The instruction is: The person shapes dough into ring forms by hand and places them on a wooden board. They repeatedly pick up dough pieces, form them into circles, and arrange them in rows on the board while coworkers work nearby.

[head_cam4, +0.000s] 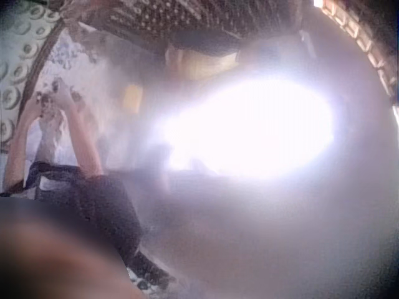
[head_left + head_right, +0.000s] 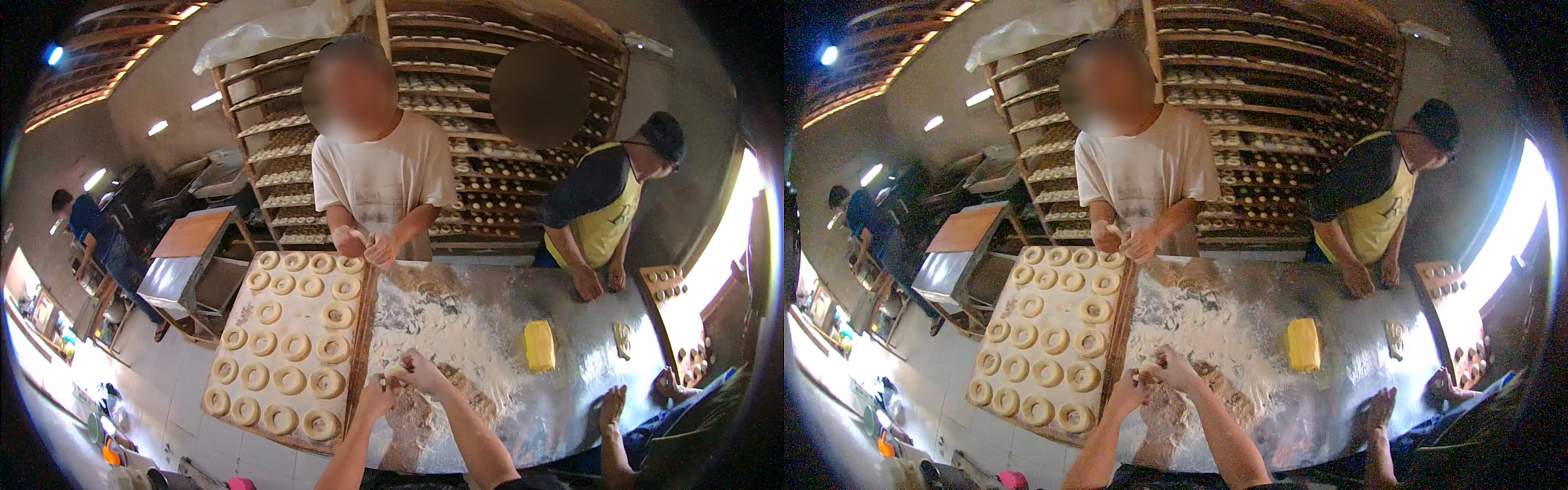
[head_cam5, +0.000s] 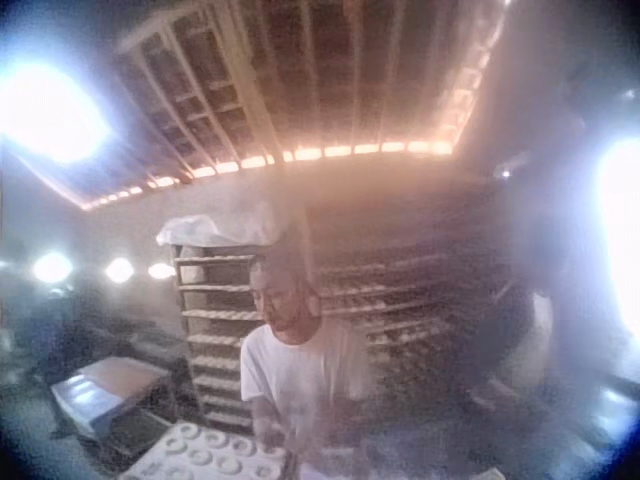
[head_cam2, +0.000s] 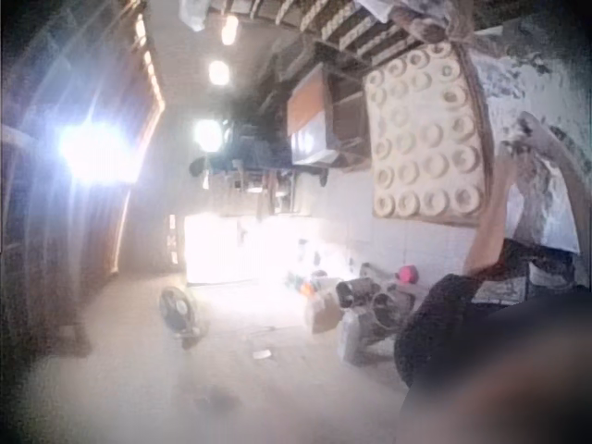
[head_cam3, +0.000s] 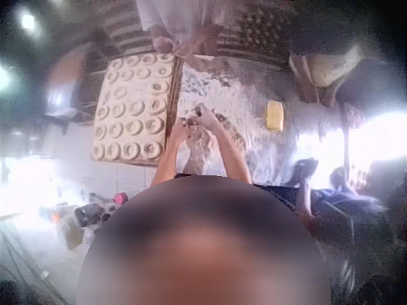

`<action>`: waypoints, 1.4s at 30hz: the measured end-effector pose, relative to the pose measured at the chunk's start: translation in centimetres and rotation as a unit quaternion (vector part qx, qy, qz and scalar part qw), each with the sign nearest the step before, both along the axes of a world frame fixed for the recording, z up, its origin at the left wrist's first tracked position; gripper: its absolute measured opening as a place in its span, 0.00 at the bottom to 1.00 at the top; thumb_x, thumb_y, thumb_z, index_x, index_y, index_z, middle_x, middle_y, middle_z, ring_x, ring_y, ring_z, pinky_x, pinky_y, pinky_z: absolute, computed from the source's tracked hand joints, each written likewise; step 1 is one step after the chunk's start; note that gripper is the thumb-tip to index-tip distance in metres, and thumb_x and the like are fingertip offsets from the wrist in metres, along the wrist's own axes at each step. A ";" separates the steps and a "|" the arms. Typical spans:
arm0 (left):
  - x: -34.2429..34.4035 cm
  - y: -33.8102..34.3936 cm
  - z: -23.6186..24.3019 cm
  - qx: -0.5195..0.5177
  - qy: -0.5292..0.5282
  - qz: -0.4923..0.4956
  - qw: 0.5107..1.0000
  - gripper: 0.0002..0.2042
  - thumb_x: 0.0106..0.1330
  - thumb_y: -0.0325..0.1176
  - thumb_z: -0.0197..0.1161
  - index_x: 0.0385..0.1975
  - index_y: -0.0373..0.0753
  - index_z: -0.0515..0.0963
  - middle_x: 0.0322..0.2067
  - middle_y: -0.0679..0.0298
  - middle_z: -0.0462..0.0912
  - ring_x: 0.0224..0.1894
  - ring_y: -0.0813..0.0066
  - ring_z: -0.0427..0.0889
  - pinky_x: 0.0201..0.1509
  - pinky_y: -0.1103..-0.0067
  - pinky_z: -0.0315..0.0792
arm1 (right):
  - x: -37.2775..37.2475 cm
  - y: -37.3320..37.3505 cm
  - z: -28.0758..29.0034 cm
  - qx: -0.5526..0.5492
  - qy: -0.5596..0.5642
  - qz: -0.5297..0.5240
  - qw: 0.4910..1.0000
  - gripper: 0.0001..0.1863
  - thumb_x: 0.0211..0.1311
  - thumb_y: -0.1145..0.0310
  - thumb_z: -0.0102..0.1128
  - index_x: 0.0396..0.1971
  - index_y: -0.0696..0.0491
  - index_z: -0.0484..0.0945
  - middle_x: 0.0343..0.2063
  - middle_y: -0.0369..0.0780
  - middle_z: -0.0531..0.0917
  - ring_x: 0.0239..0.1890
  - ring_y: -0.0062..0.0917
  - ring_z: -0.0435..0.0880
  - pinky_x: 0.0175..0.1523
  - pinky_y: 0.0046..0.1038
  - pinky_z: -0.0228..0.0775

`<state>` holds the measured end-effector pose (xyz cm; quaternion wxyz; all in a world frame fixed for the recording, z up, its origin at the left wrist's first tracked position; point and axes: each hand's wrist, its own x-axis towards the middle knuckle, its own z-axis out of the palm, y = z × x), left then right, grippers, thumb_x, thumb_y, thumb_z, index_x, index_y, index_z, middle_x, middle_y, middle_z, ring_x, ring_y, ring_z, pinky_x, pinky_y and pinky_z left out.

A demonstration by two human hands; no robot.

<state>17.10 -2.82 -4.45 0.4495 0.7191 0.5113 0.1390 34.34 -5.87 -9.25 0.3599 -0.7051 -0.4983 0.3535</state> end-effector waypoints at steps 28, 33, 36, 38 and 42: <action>-1.0 -1.5 4.9 0.039 -0.443 0.065 0.893 0.11 0.72 0.32 0.52 0.51 0.39 0.68 0.28 0.63 0.78 0.30 0.71 0.83 0.31 0.75 0.76 | -5.6 -2.7 10.6 0.208 0.203 0.009 0.957 0.36 0.67 0.35 0.47 0.62 0.48 0.59 0.29 0.47 0.84 0.32 0.35 0.85 0.36 0.32 0.78; -4.1 1.2 5.2 0.149 -0.263 0.062 0.951 0.13 0.77 0.44 0.47 0.45 0.40 0.71 0.22 0.58 0.79 0.20 0.61 0.81 0.22 0.69 0.72 | -8.9 1.2 8.6 0.229 0.294 0.044 0.927 0.38 0.68 0.29 0.36 0.60 0.48 0.61 0.28 0.47 0.83 0.26 0.33 0.84 0.30 0.30 0.77; -6.3 4.8 4.9 0.105 -0.397 0.098 0.906 0.13 0.77 0.44 0.46 0.43 0.42 0.73 0.22 0.57 0.79 0.20 0.62 0.80 0.23 0.68 0.72 | -10.9 3.0 7.1 0.211 0.479 0.047 0.851 0.39 0.71 0.32 0.33 0.63 0.52 0.59 0.46 0.44 0.79 0.34 0.27 0.83 0.36 0.24 0.76; -9.7 7.2 4.4 0.212 -0.204 0.035 0.955 0.13 0.77 0.45 0.48 0.43 0.42 0.73 0.22 0.61 0.78 0.19 0.72 0.78 0.23 0.70 0.71 | -12.8 5.7 6.7 0.174 0.418 -0.013 0.892 0.40 0.71 0.32 0.33 0.64 0.53 0.58 0.47 0.43 0.78 0.35 0.27 0.83 0.37 0.23 0.76; -14.4 12.1 4.4 0.155 -0.338 0.044 0.927 0.08 0.74 0.38 0.52 0.43 0.42 0.72 0.19 0.50 0.80 0.21 0.47 0.81 0.23 0.61 0.71 | -18.6 11.9 7.6 0.320 0.371 0.067 0.869 0.36 0.71 0.36 0.41 0.61 0.54 0.64 0.41 0.42 0.76 0.35 0.25 0.76 0.42 0.22 0.69</action>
